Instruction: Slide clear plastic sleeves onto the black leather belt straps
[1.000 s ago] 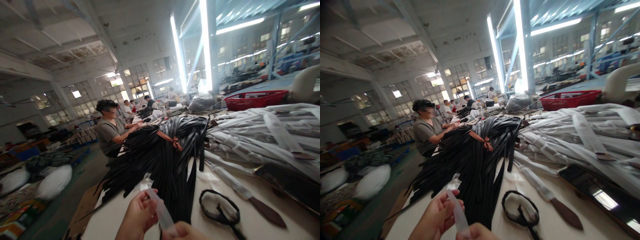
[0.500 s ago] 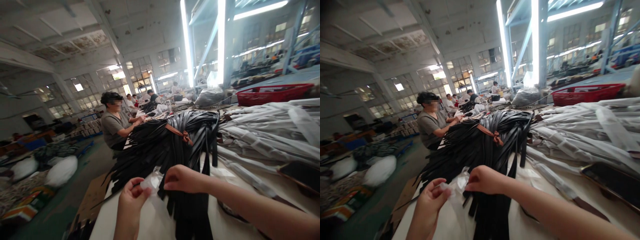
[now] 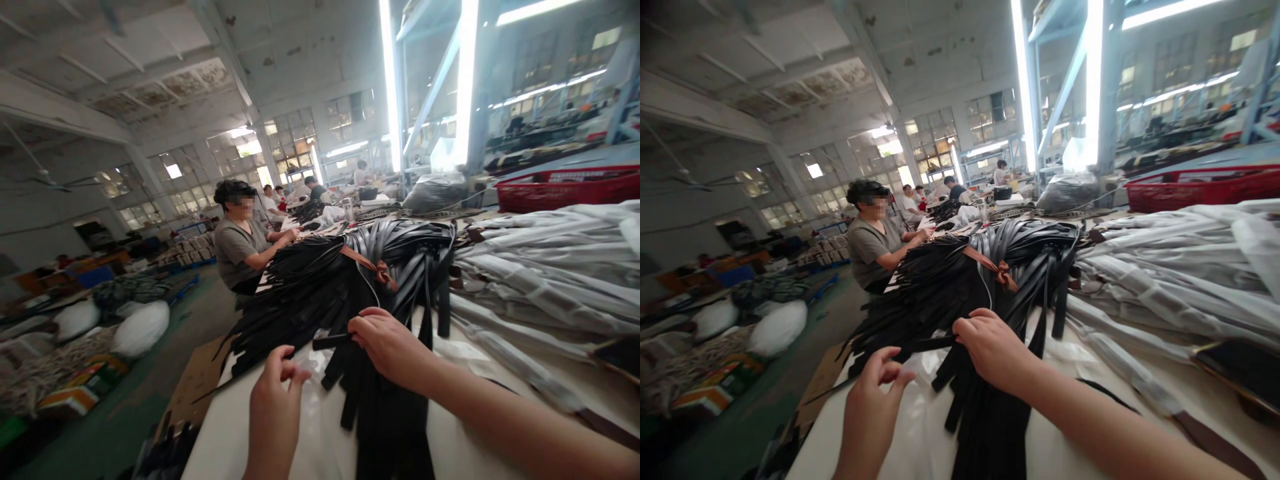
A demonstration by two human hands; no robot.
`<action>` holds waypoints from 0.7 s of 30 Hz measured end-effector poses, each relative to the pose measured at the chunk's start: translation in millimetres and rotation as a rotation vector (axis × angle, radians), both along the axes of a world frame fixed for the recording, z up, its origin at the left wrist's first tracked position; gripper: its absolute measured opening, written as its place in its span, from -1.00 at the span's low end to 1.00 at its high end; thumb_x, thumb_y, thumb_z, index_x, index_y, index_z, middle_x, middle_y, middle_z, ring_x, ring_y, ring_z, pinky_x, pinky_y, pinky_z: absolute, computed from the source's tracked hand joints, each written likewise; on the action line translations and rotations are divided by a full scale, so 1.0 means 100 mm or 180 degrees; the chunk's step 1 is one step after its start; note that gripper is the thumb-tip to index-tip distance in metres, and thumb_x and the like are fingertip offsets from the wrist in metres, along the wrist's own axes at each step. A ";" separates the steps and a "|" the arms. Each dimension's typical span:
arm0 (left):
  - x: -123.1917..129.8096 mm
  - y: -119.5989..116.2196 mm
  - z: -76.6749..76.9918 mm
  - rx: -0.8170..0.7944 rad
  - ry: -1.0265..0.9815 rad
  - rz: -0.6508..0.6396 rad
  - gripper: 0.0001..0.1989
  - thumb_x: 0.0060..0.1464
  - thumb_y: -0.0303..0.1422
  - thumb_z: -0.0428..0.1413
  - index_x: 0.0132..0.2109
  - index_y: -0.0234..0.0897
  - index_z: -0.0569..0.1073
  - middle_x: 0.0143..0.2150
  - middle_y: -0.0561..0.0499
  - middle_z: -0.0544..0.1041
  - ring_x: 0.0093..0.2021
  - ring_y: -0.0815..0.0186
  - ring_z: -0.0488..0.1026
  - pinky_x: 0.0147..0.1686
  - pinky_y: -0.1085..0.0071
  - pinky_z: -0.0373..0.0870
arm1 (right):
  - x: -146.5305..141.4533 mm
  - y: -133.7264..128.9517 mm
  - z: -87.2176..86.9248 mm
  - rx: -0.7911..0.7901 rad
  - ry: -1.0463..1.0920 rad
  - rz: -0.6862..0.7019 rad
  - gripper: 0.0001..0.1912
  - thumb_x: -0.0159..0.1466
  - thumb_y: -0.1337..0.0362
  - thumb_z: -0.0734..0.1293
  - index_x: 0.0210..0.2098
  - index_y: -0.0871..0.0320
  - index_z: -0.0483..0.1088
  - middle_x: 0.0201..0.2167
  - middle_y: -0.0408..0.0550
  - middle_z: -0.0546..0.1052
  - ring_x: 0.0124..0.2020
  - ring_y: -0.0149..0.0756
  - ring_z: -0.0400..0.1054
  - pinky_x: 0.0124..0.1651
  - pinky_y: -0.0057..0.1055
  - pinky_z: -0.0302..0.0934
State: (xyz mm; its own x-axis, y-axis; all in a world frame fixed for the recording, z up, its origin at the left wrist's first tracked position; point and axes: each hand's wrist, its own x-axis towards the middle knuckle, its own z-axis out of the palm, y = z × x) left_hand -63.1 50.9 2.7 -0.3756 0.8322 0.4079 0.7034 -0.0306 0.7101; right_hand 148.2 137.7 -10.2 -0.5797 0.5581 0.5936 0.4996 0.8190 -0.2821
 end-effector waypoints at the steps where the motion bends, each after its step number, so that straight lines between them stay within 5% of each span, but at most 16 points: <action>1: -0.01 0.01 -0.01 -0.0052 0.0059 -0.0015 -0.69 -0.09 -0.27 0.16 -0.13 -0.17 0.42 -0.42 0.06 0.57 -0.33 0.13 0.52 -0.22 0.29 0.36 | 0.01 -0.02 0.05 0.0059 -0.0069 0.0026 -0.83 0.34 0.38 0.09 -0.29 0.14 0.28 -0.42 -0.12 0.48 -0.35 -0.34 0.39 0.07 -0.27 0.09; 21: -0.02 0.02 0.00 -0.0171 0.0684 0.0031 -0.65 -0.02 -0.16 0.10 -0.09 -0.20 0.40 -0.37 0.03 0.60 -0.27 0.11 0.55 -0.22 0.29 0.40 | 0.02 -0.09 0.15 0.0564 -0.0792 -0.0042 -0.85 0.25 0.47 0.15 -0.29 0.15 0.28 -0.48 -0.14 0.45 -0.41 -0.34 0.35 0.09 -0.30 -0.03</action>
State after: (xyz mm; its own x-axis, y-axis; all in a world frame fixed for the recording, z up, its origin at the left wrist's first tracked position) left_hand -64.8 53.1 3.0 -0.2929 0.8517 0.4345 0.8388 0.0108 0.5443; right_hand 150.1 128.3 4.9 -0.7130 0.4669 0.5231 0.5463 0.8376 -0.0029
